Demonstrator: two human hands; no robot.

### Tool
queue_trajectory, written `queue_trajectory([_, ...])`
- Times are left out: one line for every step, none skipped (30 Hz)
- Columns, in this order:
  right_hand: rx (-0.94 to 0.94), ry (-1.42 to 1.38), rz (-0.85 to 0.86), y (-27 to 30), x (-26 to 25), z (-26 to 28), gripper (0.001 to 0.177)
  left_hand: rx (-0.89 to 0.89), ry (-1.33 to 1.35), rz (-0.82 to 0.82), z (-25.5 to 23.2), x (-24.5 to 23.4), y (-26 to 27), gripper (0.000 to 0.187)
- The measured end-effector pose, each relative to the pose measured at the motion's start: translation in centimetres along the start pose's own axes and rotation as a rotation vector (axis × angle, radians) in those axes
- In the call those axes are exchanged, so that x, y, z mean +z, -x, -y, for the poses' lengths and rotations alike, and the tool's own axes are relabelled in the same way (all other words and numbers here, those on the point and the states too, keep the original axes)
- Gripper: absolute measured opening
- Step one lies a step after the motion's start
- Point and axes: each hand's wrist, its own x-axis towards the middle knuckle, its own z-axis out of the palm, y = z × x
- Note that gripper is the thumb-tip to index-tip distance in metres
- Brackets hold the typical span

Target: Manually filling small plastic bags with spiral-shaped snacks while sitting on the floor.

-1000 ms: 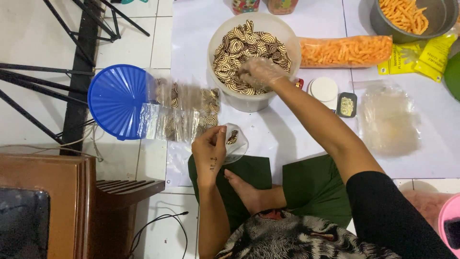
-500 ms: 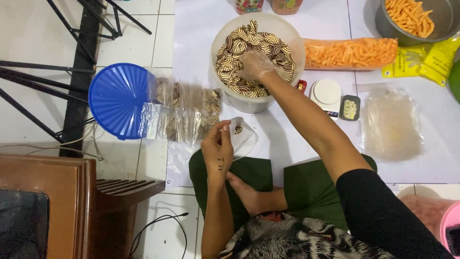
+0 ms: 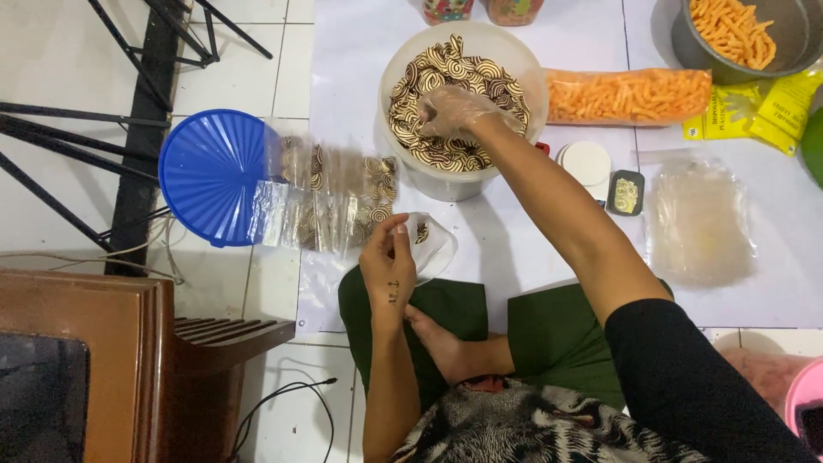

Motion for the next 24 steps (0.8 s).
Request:
queue_trajectory([0.001,-0.001,0.001,0.8,-0.5,0.7,0.027,-0.001,-0.001,0.001,0.0,-0.1,0.0,0.024])
queue_trajectory([-0.011,0.026,0.018,1.6,-1.0,1.3,0.026,-0.011,-0.012,-0.001,0.0,-0.2,0.0,0.025])
queue_trajectory([-0.024,0.053,0.035,2.4,-1.6,2.0,0.026,-0.022,-0.023,-0.003,0.0,-0.2,0.0,0.025])
queue_trajectory([-0.024,0.054,0.034,0.8,-0.6,0.7,0.026,-0.021,-0.023,-0.003,0.1,-0.2,0.0,0.025])
queue_trajectory([-0.040,0.137,0.014,-0.8,0.3,-0.6,0.022,-0.019,-0.017,-0.004,0.2,-0.2,-0.1,0.025])
queue_trajectory([-0.056,0.220,-0.009,-2.5,1.2,-1.9,0.018,-0.016,-0.011,-0.004,0.3,-0.1,-0.2,0.026])
queue_trajectory([-0.055,0.220,-0.011,-2.2,1.0,-2.1,0.018,-0.013,-0.011,-0.003,0.1,-0.1,-0.2,0.026])
queue_trajectory([-0.055,0.267,-0.055,-1.9,0.7,-2.4,0.021,0.003,0.009,0.002,-0.2,-0.1,-0.2,0.025])
queue_trajectory([-0.056,0.313,-0.098,-1.7,0.4,-2.7,0.025,0.019,0.028,0.008,-0.5,-0.1,-0.1,0.025])
queue_trajectory([-0.054,0.314,-0.100,-1.5,0.1,-2.9,0.025,0.020,0.030,0.009,-0.5,-0.1,-0.2,0.025])
queue_trajectory([-0.025,0.273,-0.070,-1.4,-0.2,-3.2,0.018,0.022,0.016,0.008,-0.5,0.0,-0.2,0.025])
queue_trajectory([0.004,0.230,-0.041,-1.2,-0.5,-3.5,0.011,0.024,0.003,0.008,-0.5,0.0,-0.2,0.025])
queue_trajectory([0.007,0.231,-0.043,-0.9,-0.5,-3.6,0.011,0.026,0.004,0.010,-0.5,0.0,-0.1,0.025])
queue_trajectory([0.046,0.247,-0.003,-0.7,-0.6,-3.7,0.011,0.054,-0.003,0.002,-0.5,0.0,-0.1,0.024])
queue_trajectory([0.087,0.263,0.037,-0.4,-0.7,-3.8,0.013,0.083,-0.010,-0.007,-0.6,0.0,-0.1,0.024])
queue_trajectory([0.086,0.263,0.034,-0.1,-0.7,-4.0,0.013,0.085,-0.010,-0.007,-0.5,0.0,0.0,0.024])
queue_trajectory([0.114,0.164,0.013,0.2,-0.6,-4.1,0.007,0.086,0.000,-0.004,-0.4,0.1,0.1,0.024])
queue_trajectory([0.139,0.065,-0.008,0.5,-0.5,-4.1,0.008,0.087,0.009,-0.004,-0.3,0.0,0.1,0.024])
queue_trajectory([0.138,0.065,-0.011,0.7,-0.6,-3.9,0.008,0.090,0.009,-0.005,-0.4,0.0,0.2,0.024])
queue_trajectory([0.121,0.101,0.011,0.8,-0.6,-3.7,0.028,0.087,0.015,-0.002,-0.4,0.0,0.3,0.025])
queue_trajectory([0.105,0.138,0.033,0.9,-0.6,-3.4,0.050,0.083,0.020,0.000,-0.5,-0.1,0.4,0.025])
queue_trajectory([0.104,0.136,0.032,1.2,-0.8,-3.0,0.050,0.085,0.018,0.000,-0.5,-0.1,0.4,0.025])
queue_trajectory([0.097,0.199,0.088,1.4,-0.9,-2.5,0.057,0.090,0.005,-0.003,-0.6,-0.1,0.5,0.026])
queue_trajectory([0.093,0.263,0.141,1.7,-1.1,-2.0,0.065,0.096,-0.006,-0.004,-0.7,-0.1,0.5,0.026])
